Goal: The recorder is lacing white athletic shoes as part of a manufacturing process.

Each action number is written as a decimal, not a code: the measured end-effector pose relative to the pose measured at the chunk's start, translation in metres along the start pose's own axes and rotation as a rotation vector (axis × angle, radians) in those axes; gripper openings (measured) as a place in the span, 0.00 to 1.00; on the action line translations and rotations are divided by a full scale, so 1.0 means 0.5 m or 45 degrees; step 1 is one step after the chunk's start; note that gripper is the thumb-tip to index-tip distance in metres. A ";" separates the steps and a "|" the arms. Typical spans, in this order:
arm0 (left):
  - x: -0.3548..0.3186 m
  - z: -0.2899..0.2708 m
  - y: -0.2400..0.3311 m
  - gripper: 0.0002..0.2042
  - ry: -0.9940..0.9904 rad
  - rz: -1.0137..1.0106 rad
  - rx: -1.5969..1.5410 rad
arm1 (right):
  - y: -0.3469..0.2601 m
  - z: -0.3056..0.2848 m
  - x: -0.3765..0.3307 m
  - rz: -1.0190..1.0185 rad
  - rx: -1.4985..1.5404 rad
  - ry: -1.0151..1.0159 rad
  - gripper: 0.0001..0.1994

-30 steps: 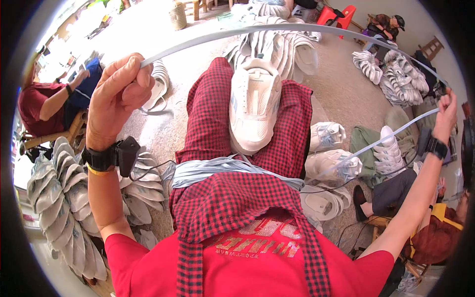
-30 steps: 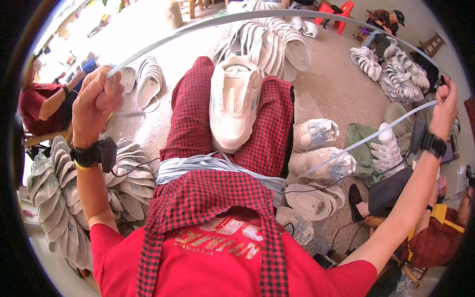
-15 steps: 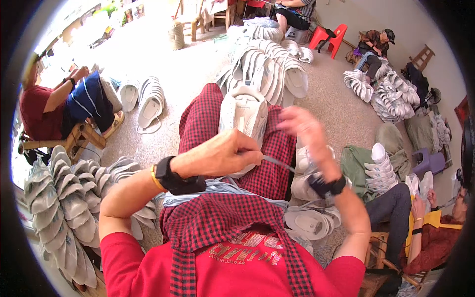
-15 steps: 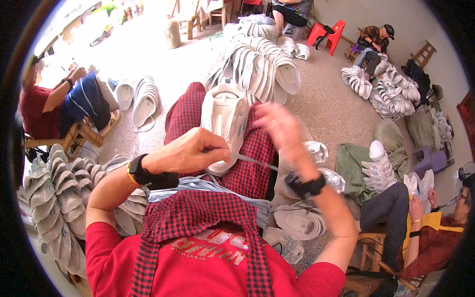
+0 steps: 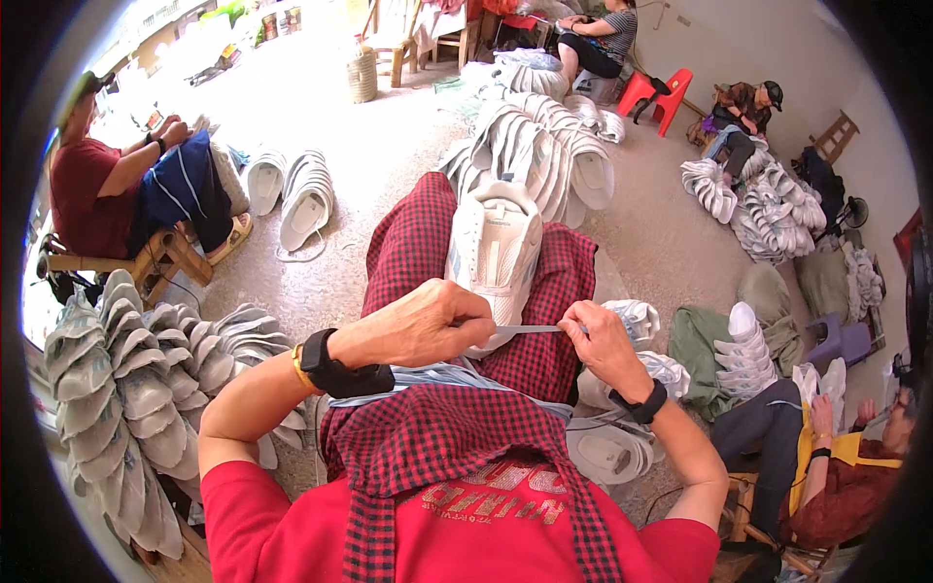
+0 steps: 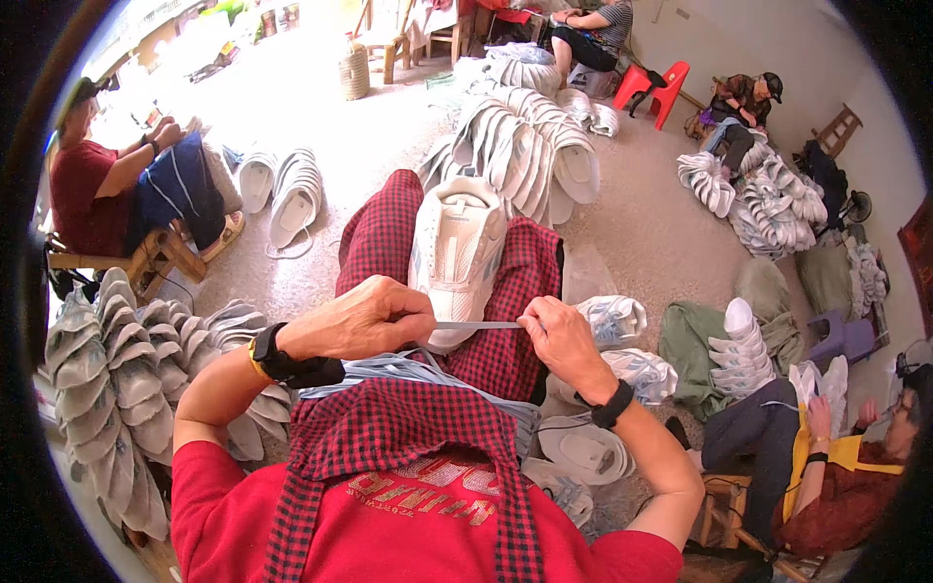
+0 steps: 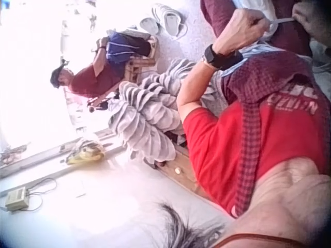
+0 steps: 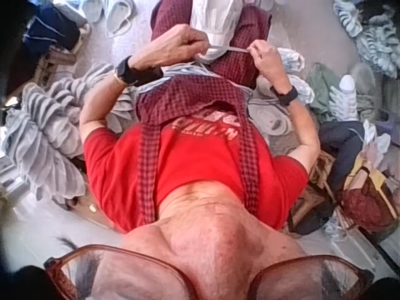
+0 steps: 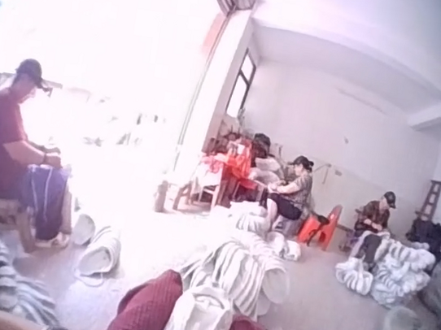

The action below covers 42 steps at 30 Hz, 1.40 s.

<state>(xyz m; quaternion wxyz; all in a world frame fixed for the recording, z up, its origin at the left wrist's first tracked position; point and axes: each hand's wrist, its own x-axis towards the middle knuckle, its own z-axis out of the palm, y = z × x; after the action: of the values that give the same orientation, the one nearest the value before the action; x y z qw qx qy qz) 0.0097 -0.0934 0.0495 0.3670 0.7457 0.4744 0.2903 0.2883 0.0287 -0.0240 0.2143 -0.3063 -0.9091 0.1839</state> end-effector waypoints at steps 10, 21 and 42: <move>0.019 0.027 -0.004 0.11 0.140 0.215 -0.154 | -0.177 0.019 0.054 0.269 1.216 -0.272 0.13; 0.065 0.015 -0.110 0.10 0.297 0.016 0.085 | -0.082 0.055 0.137 0.136 0.693 -0.100 0.07; 0.077 0.026 -0.243 0.06 0.468 -0.243 -0.539 | -0.058 0.076 0.164 -0.097 0.137 0.058 0.08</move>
<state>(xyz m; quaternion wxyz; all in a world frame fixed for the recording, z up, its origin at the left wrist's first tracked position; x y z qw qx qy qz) -0.0254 -0.0272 -0.0546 0.4480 0.5393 0.5298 0.4773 0.1962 0.0516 -0.0199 0.2580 -0.2635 -0.9038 0.2172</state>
